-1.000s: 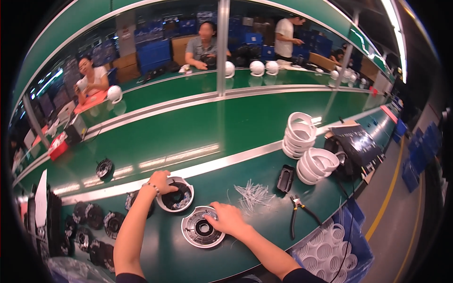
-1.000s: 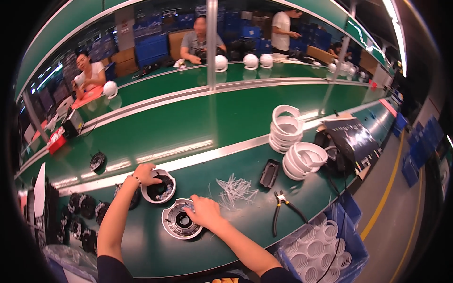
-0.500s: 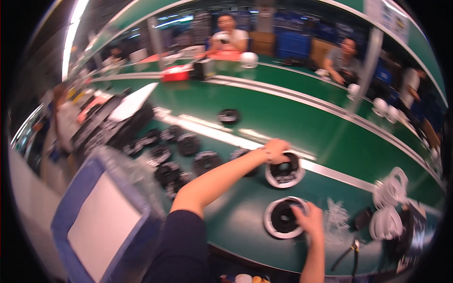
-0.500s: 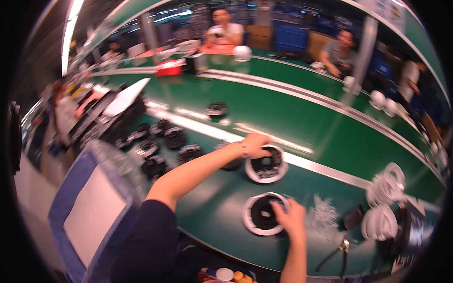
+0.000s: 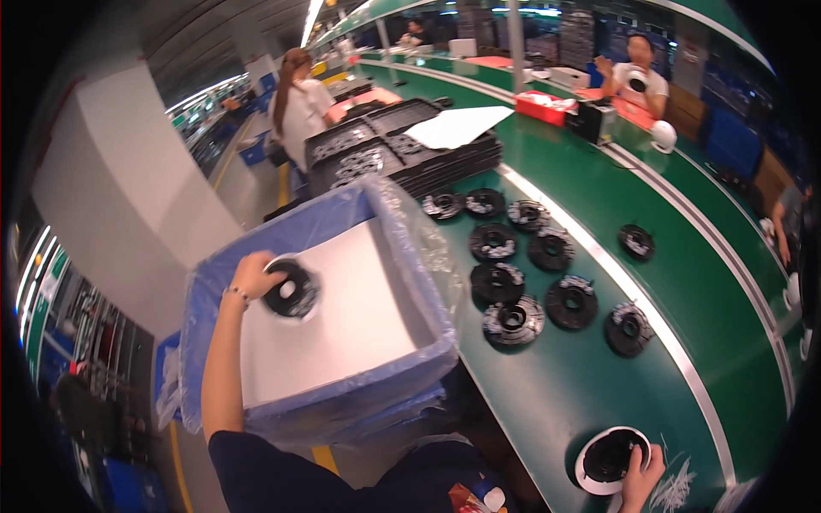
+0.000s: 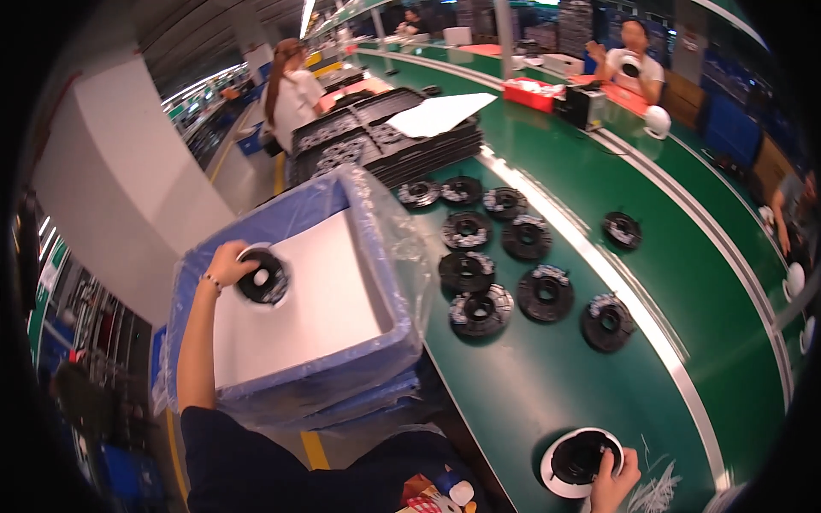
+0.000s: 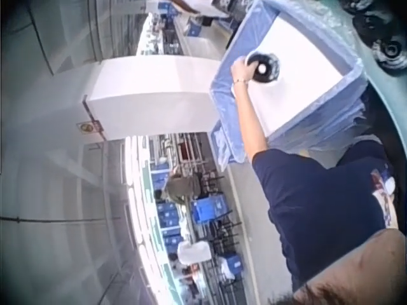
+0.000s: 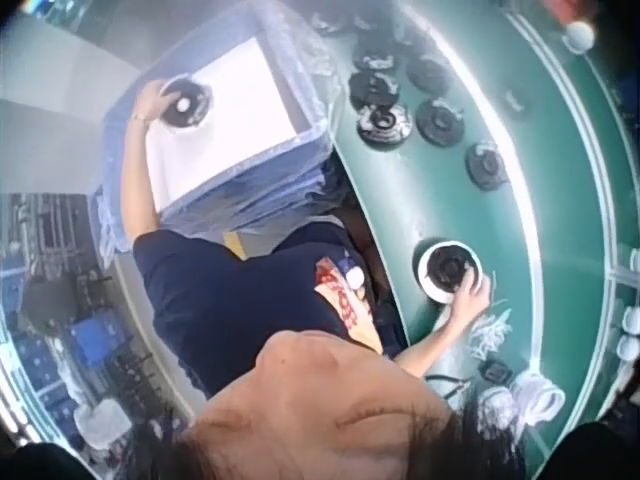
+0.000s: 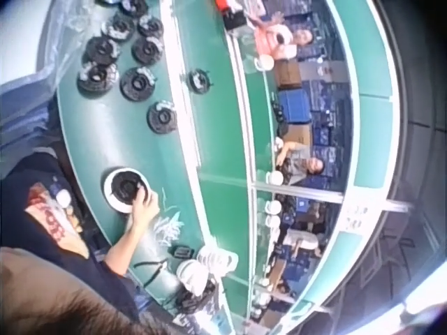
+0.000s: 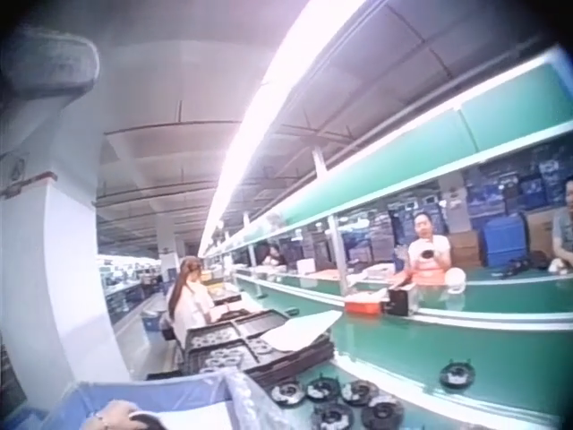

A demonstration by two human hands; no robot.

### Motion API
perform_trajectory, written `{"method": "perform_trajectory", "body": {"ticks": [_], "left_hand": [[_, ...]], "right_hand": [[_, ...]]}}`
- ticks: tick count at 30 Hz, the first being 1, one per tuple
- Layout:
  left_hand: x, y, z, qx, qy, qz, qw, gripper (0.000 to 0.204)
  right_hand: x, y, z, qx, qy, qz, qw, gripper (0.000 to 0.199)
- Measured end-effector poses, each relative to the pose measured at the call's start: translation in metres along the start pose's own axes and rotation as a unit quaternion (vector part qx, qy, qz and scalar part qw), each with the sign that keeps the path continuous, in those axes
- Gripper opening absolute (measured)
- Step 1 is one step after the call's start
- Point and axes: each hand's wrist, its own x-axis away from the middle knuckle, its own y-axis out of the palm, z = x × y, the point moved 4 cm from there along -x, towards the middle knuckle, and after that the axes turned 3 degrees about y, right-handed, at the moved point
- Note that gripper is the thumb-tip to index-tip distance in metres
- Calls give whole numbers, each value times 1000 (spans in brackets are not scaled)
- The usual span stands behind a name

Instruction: Assembling plastic housings and circuit boards for lighting units on an assembly line and placing them into a shipping crate.

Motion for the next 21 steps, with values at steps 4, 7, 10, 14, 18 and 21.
{"method": "perform_trajectory", "body": {"ticks": [4, 7, 10, 14, 18, 21], "left_hand": [[98, 20, -156, 11, -304, -165, 938, 23], [154, 45, -220, 78, -426, -220, 874, 29], [178, 65, -239, 124, -492, -312, 803, 35], [175, 71, -242, 110, -530, -319, 778, 48], [152, 56, -206, -38, -484, -307, 819, 55], [152, 53, -218, -116, -460, -289, 832, 62]], "right_hand": [[-7, 8, 2, -23, 111, -72, 991, 21], [-7, 9, 2, -51, 172, -78, 981, 25], [-7, 7, -8, 48, 103, -56, 992, 29], [-8, 5, -6, 112, 76, -45, 990, 32], [-7, 6, -20, 130, 27, -49, 990, 31], [-6, 5, -22, 118, 33, -45, 991, 30]]}}
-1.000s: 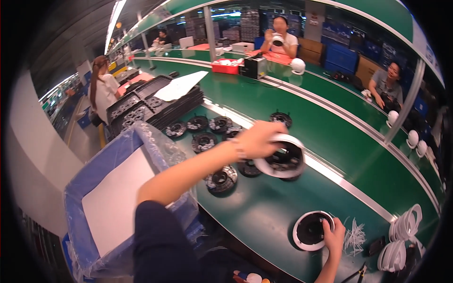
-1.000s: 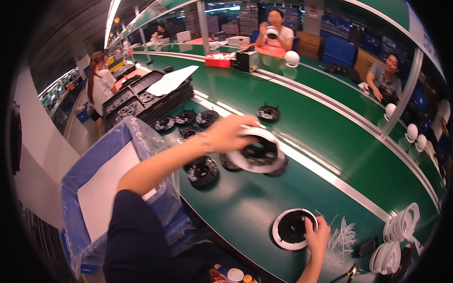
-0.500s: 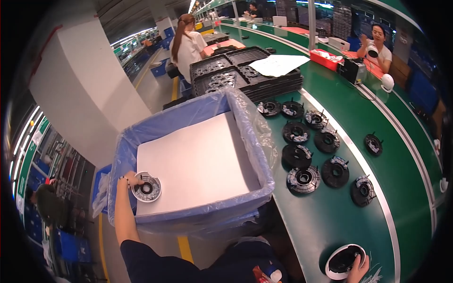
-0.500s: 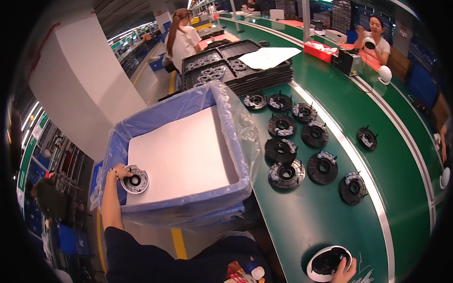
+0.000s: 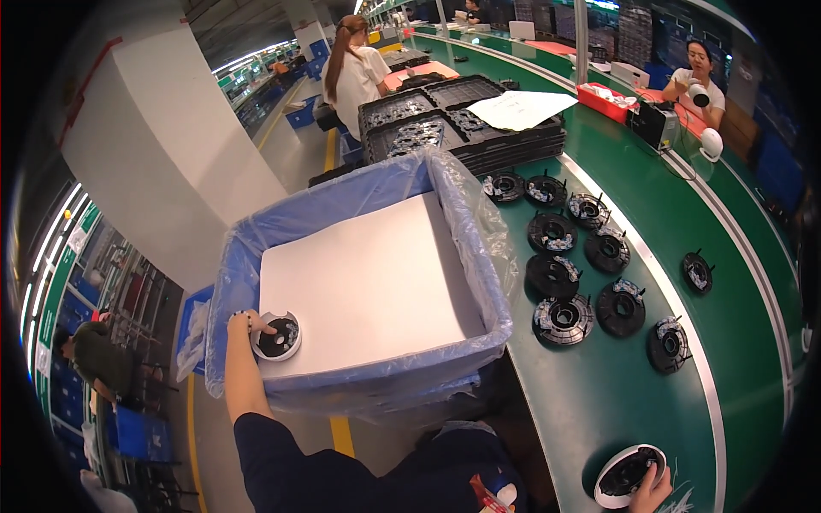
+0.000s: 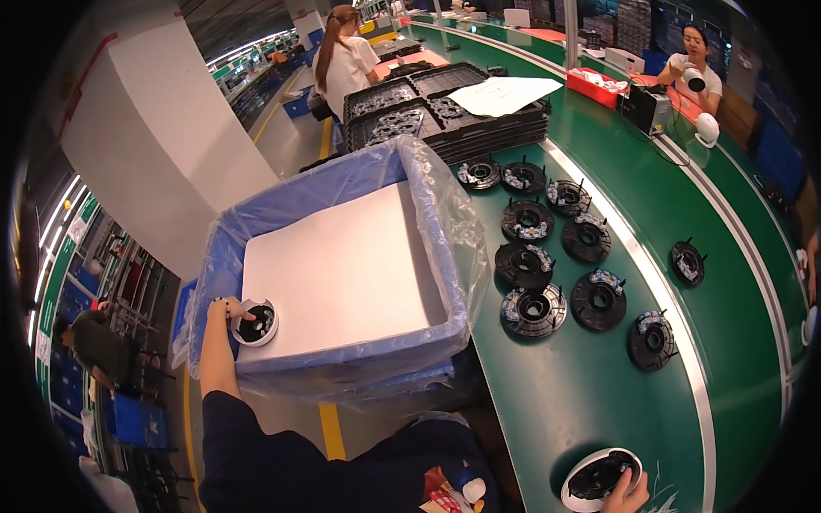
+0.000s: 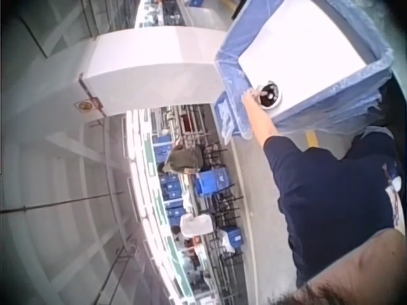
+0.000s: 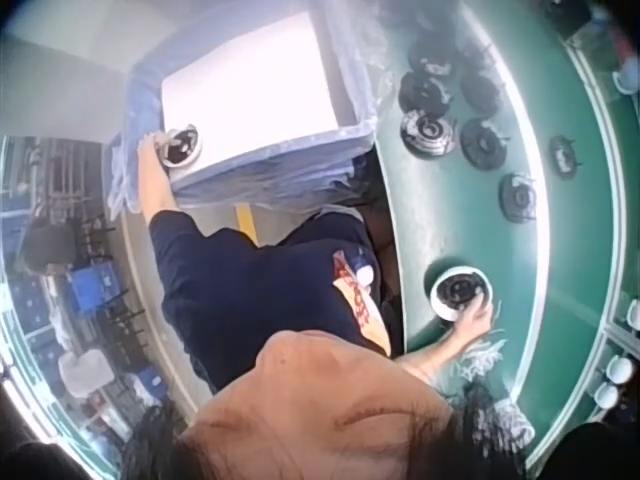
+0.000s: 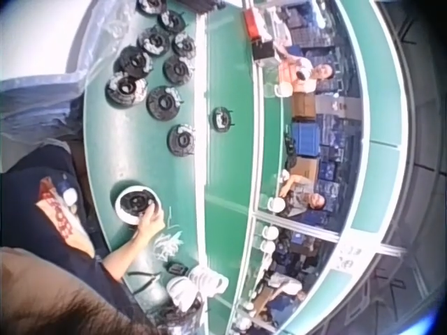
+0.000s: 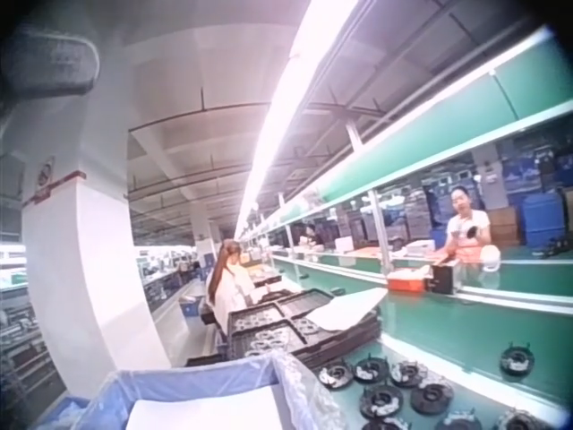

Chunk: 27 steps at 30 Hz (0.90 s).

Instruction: Assembling plastic housings and circuit boards for lighting units on an assembly line and placing them into a shipping crate.

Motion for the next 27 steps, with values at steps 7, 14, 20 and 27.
{"method": "perform_trajectory", "body": {"ticks": [7, 14, 20, 27], "left_hand": [[15, -3, -6, -9, -53, -46, 997, 68], [17, 3, 0, 9, -71, -95, 993, 61], [-38, 24, -32, -15, -104, -125, 987, 63], [85, -65, 47, -62, -9, 215, 975, 59]], "right_hand": [[0, 1, -10, 37, 23, -20, 999, 29], [-1, 0, -7, 31, 25, -17, 999, 29], [0, 5, 5, 12, 34, -16, 999, 28], [0, 7, 24, -98, 71, -53, 991, 22]]}}
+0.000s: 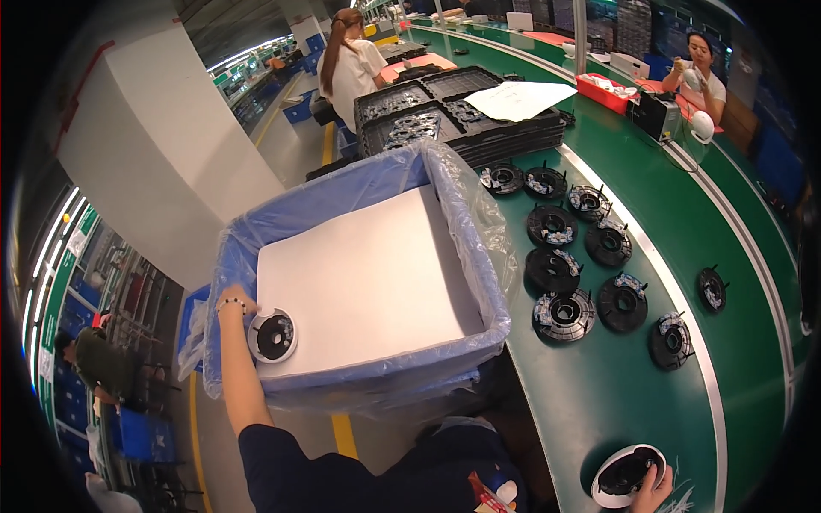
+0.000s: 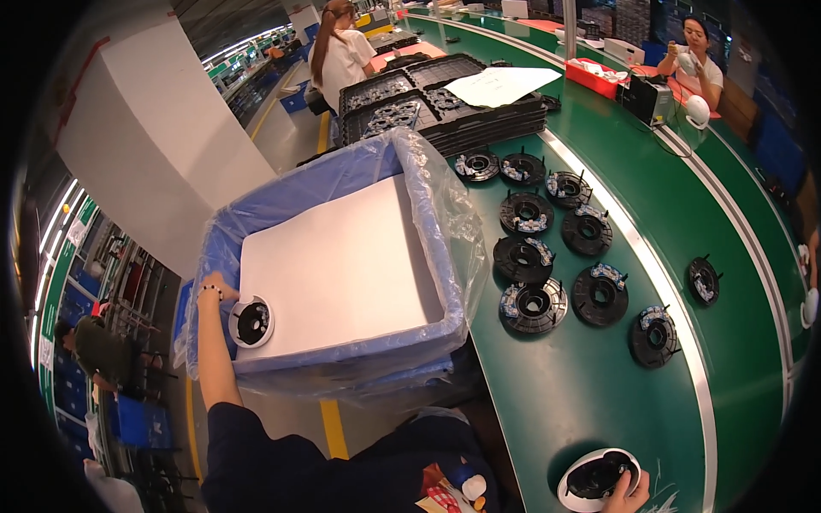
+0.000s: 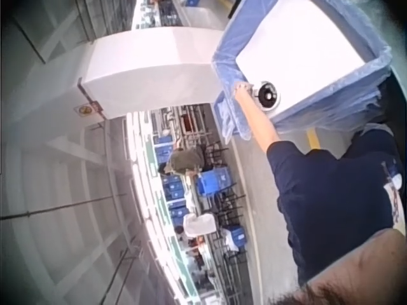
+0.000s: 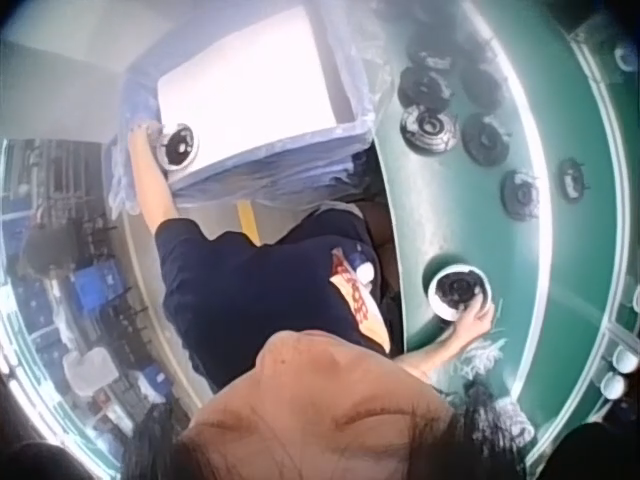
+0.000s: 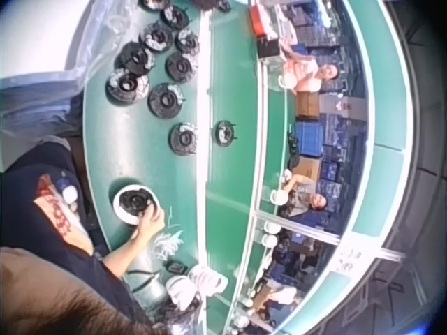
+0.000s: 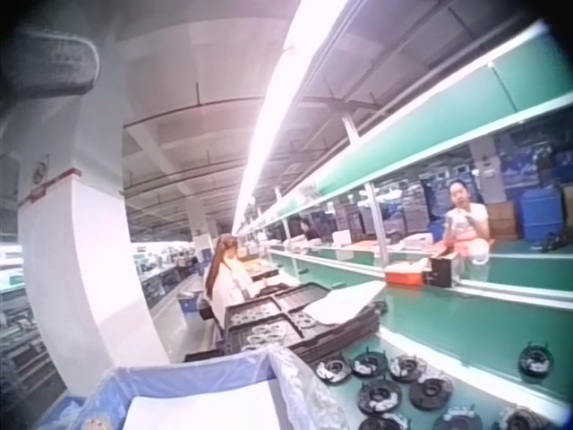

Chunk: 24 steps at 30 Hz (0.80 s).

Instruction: Assembling plastic housings and circuit boards for lighting units on an assembly line and placing them into a shipping crate.

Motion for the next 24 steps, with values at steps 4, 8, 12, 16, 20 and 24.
{"method": "perform_trajectory", "body": {"ticks": [4, 8, 12, 16, 20, 24], "left_hand": [[-30, 2, 30, 153, 117, 73, 979, 63], [-79, 82, 7, -20, 194, -85, 977, 58], [-53, 80, 3, 40, 126, -235, 963, 53], [-40, 78, 2, 37, 135, -264, 954, 47], [-38, 80, -8, 19, 105, -234, 966, 52], [-42, 75, -15, 3, 67, -205, 976, 57]], "right_hand": [[3, 2, -6, -78, -13, 14, 997, 19], [5, 6, -24, 2, -13, 6, 1000, 21], [10, 2, -41, 75, -29, 16, 997, 23], [11, -1, -40, 49, -11, 13, 999, 22], [11, 1, -35, 36, -30, 11, 999, 21], [12, 4, -40, 48, -40, 13, 998, 20]]}}
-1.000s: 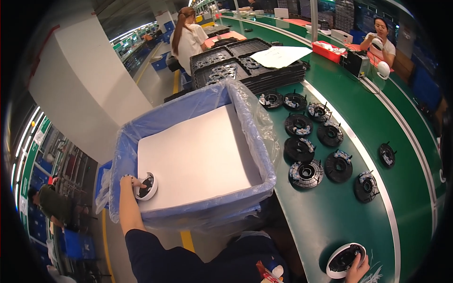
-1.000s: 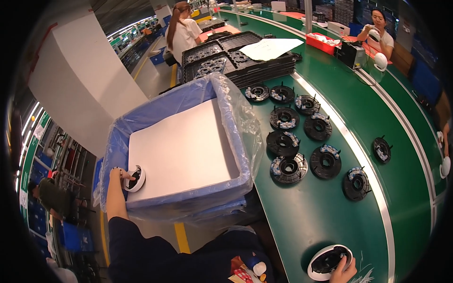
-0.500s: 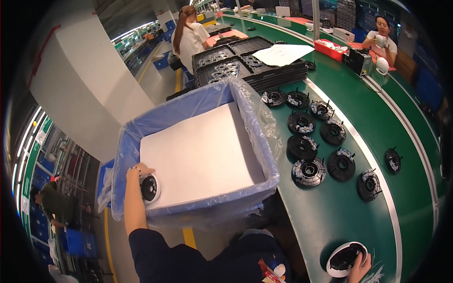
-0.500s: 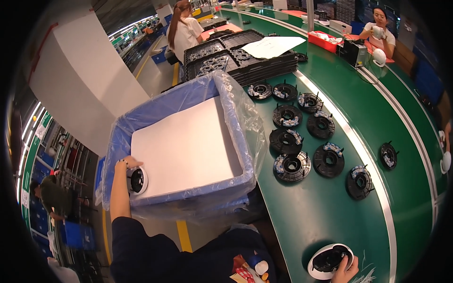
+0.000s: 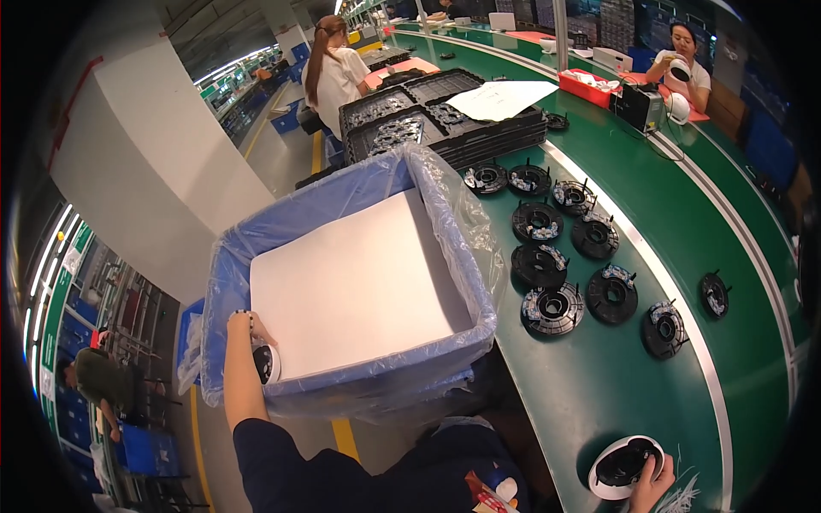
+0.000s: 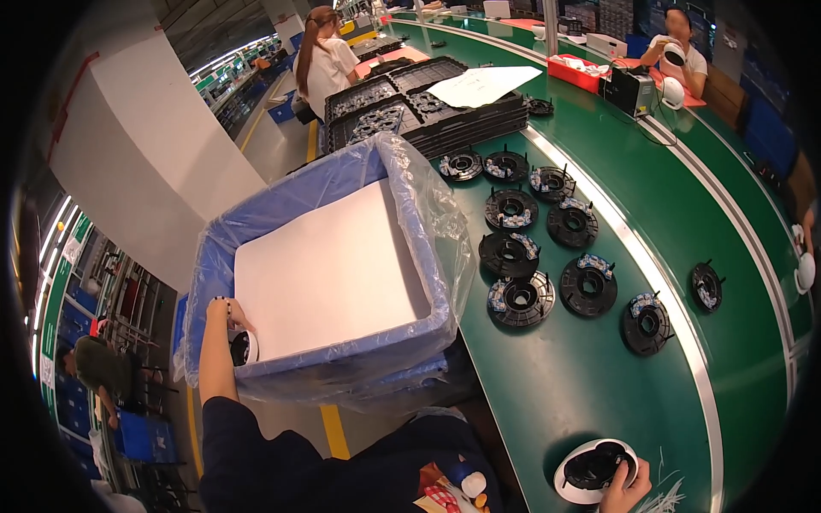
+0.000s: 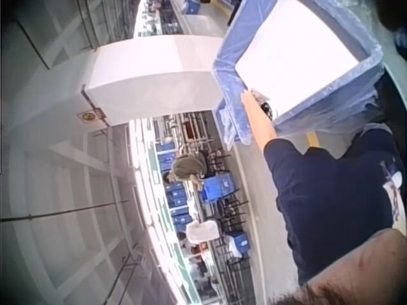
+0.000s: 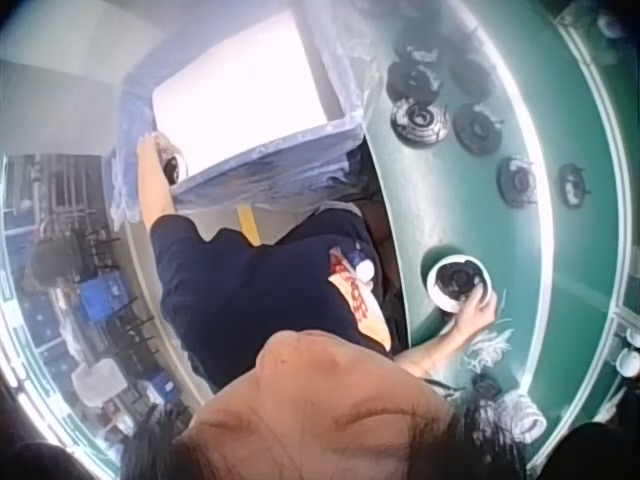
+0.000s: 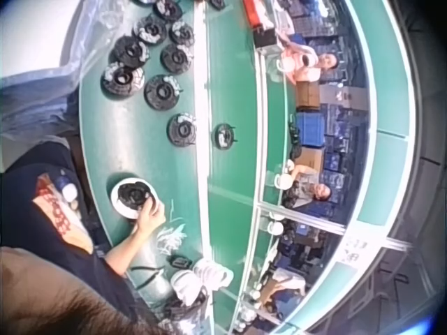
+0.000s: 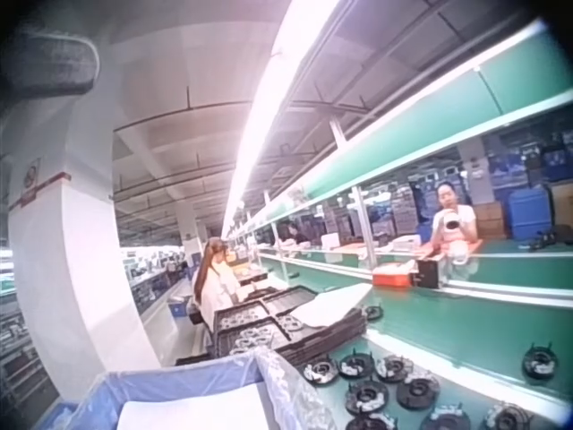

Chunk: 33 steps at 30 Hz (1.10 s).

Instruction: Assembling plastic housings and circuit boards for lighting units on an assembly line and placing them into a shipping crate.

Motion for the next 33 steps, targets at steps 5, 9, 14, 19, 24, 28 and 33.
{"method": "perform_trajectory", "body": {"ticks": [5, 9, 14, 19, 24, 28, 33], "left_hand": [[2, -13, -2, -17, -33, 42, 998, 64], [-7, -23, 29, -40, 34, 93, 994, 69], [33, -71, 51, 66, 154, 226, 960, 64], [225, -156, 210, 272, 562, 316, 714, 43], [422, -85, 411, 78, 870, 24, 487, 57], [474, 52, 456, -1, 878, -188, 441, 83], [510, 116, 484, 5, 840, -296, 455, 64]], "right_hand": [[1, -2, -1, 32, -36, -3, 999, 19], [-4, -3, 31, -80, -59, 70, 993, 9], [-9, 8, 34, -131, 1, 32, 991, 12], [-7, 14, 38, -243, 25, -11, 970, 11], [-3, 0, 55, -329, 72, 23, 941, 9], [-8, 18, 47, -361, 16, 78, 929, 9], [-1, 17, 34, -378, -14, 149, 913, 14]]}}
